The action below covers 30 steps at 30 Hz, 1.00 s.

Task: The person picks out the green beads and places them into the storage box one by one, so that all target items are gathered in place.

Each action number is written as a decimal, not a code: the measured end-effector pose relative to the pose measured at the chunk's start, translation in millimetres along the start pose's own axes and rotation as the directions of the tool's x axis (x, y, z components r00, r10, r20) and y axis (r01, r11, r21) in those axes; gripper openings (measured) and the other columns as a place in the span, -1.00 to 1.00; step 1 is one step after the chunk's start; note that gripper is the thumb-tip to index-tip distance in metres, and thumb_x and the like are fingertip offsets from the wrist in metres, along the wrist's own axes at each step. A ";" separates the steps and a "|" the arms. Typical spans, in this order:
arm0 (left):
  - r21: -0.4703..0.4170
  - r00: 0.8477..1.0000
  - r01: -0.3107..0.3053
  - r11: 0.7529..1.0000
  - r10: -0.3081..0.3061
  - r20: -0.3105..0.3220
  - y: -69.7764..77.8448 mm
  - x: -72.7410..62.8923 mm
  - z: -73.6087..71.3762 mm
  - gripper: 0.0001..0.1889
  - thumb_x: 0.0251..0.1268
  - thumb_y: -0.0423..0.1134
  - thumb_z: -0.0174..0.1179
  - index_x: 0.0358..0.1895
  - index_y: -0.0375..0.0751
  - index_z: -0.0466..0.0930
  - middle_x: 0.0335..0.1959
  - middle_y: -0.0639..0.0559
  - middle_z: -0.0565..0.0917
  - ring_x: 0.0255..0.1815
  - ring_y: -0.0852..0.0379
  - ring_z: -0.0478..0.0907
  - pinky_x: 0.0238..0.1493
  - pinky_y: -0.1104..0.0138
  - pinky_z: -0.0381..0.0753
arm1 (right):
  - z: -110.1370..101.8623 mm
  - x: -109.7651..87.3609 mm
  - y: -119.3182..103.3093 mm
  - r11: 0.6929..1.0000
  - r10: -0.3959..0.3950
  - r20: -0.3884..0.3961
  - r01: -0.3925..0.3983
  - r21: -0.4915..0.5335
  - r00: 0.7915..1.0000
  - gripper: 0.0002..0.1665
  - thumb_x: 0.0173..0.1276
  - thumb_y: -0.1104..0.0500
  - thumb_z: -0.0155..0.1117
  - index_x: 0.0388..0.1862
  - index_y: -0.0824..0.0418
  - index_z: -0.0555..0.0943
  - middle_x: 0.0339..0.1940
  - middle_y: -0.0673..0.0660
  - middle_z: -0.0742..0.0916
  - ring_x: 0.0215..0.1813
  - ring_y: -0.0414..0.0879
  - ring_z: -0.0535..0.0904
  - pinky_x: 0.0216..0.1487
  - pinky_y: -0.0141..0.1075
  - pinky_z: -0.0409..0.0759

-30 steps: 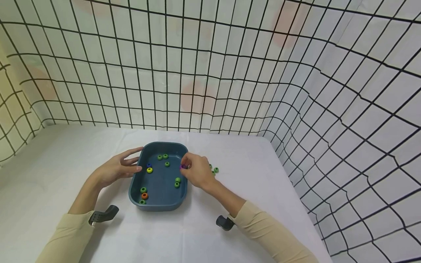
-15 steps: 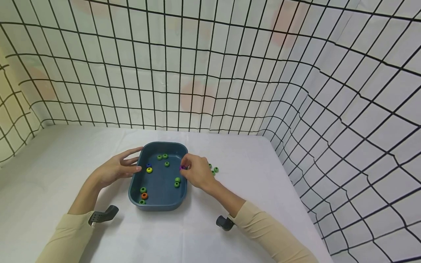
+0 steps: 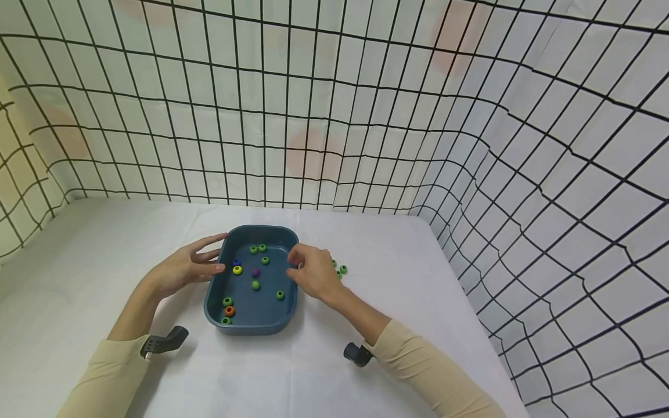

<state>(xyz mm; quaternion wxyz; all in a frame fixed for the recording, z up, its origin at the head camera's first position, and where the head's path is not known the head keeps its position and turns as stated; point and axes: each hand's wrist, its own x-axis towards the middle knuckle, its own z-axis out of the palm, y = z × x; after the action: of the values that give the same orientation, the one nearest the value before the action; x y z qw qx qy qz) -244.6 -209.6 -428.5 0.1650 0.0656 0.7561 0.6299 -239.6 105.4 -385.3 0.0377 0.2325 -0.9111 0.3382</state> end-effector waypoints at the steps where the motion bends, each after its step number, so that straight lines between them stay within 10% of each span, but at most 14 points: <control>1: -0.004 1.000 0.001 1.000 -0.001 -0.002 0.1 0.0 0.2 -0.08 0.36 -0.30 0.33 0.66 0.08 -0.03 0.61 -0.35 0.10 0.45 -0.32 0.39 0.23 0.06 0.63 | -1.0 0.1 0.5 1.000 0.000 -0.004 0.000 0.001 1.000 -0.83 0.26 0.25 0.45 -0.17 0.20 0.70 -0.18 0.10 0.83 -0.17 -0.04 0.69 -0.22 -0.28 0.67; 30: -0.023 1.000 0.003 1.000 -0.003 0.014 0.2 -0.3 -0.4 -0.08 0.38 -0.31 0.31 0.67 0.07 -0.05 0.61 -0.35 0.10 0.45 -0.31 0.40 0.23 0.08 0.63 | -25.3 -11.1 71.7 0.983 0.177 -0.115 -0.183 -0.037 0.977 -0.69 0.18 0.31 0.43 -0.06 0.29 0.71 -0.15 0.30 0.78 -0.10 0.16 0.66 -0.12 -0.02 0.63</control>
<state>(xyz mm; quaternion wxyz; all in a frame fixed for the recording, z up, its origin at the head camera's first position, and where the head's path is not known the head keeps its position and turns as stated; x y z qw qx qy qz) -244.5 -210.1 -428.2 0.1718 0.0668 0.7478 0.6378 -264.2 173.4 -411.3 0.0632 0.1289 -0.9326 0.3312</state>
